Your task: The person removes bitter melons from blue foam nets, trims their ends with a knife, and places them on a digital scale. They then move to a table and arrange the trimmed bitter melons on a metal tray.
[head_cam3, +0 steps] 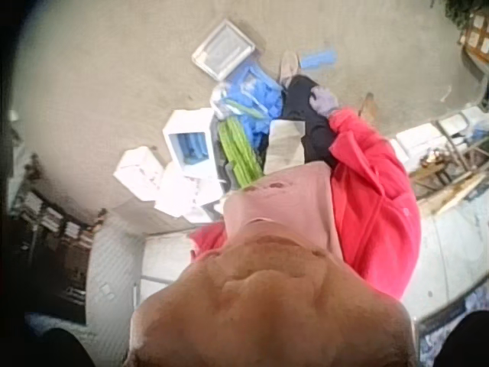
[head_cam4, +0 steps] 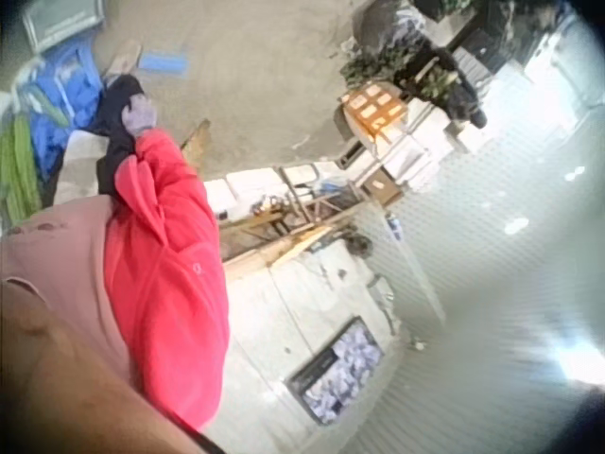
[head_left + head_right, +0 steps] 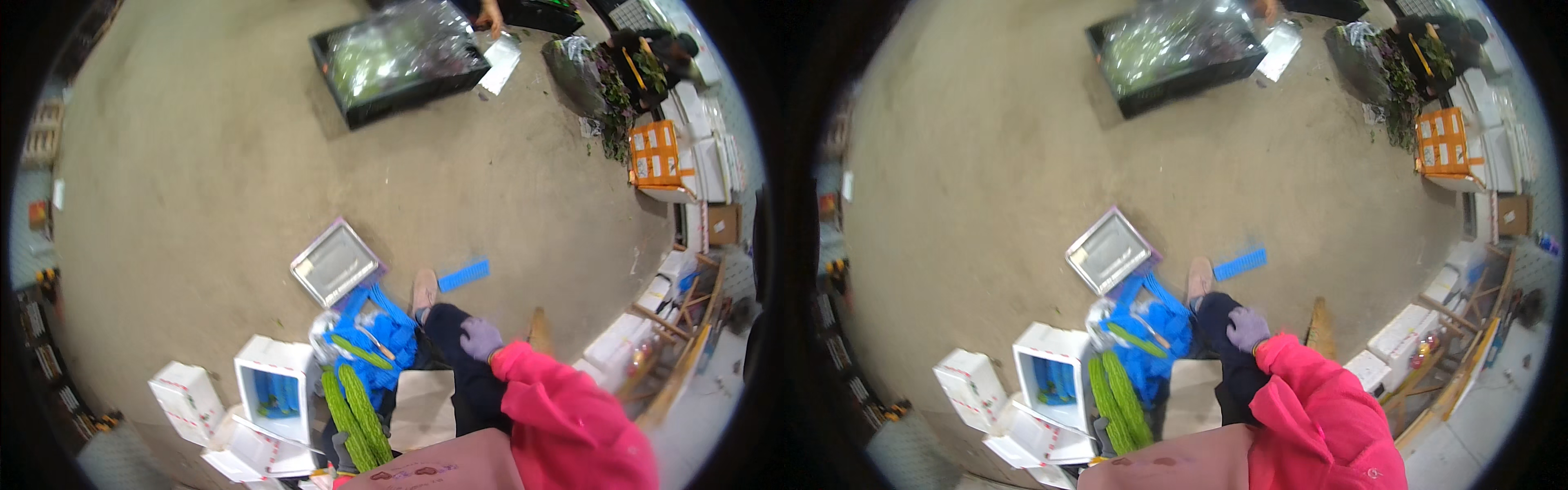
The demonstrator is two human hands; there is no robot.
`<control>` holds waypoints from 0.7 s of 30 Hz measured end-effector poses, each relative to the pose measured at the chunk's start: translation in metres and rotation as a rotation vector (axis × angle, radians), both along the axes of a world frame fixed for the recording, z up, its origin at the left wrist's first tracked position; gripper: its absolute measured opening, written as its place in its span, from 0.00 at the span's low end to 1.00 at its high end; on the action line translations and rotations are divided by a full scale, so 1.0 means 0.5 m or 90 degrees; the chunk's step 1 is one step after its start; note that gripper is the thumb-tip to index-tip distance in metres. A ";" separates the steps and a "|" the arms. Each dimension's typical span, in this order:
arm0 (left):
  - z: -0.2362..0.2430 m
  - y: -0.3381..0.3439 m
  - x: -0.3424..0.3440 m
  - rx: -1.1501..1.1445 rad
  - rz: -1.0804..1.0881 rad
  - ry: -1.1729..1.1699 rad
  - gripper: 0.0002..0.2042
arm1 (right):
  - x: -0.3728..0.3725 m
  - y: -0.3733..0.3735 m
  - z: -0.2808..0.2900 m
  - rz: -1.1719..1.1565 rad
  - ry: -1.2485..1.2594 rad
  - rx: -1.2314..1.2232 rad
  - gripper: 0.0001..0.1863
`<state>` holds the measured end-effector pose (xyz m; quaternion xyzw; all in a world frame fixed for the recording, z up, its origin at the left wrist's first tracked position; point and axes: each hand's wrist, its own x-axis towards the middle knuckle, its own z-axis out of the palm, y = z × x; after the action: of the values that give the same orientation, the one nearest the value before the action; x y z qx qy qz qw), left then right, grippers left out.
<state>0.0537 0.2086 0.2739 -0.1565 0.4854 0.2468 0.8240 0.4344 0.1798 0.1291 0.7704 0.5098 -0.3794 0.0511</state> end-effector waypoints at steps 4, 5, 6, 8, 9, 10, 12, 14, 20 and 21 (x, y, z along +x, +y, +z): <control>0.110 0.131 0.124 0.076 -0.044 0.092 0.40 | 0.052 -0.039 0.061 0.083 0.056 -0.096 0.37; 0.135 0.160 0.149 0.097 -0.050 0.110 0.40 | 0.065 -0.052 0.077 0.027 0.104 -0.155 0.40; 0.155 0.191 0.176 0.116 -0.062 0.123 0.40 | 0.077 -0.061 0.092 0.007 0.132 -0.189 0.41; 0.202 0.246 0.225 0.158 -0.074 0.148 0.40 | 0.097 -0.080 0.122 -0.023 0.179 -0.242 0.42; 0.222 0.274 0.251 0.183 -0.084 0.157 0.40 | 0.103 -0.092 0.142 -0.036 0.199 -0.240 0.44; 0.240 0.307 0.275 0.208 -0.096 0.163 0.40 | 0.111 -0.101 0.160 -0.055 0.219 -0.256 0.45; 0.271 0.369 0.332 0.256 -0.128 0.162 0.40 | 0.121 -0.121 0.201 -0.053 0.257 -0.258 0.46; 0.297 0.429 0.396 0.303 -0.161 0.147 0.40 | 0.119 -0.142 0.252 -0.158 0.231 -0.202 0.42; 0.314 0.604 0.667 0.382 -0.317 0.032 0.39 | 0.172 -0.167 0.312 -0.495 0.231 -0.109 0.40; 0.311 0.632 0.733 0.385 -0.350 0.005 0.39 | 0.191 -0.184 0.317 -0.558 0.229 -0.108 0.40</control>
<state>0.4201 0.5246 0.4297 0.2291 0.4178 0.1496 0.8664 0.5300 0.0877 0.2878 0.8282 0.1047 -0.5325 -0.1400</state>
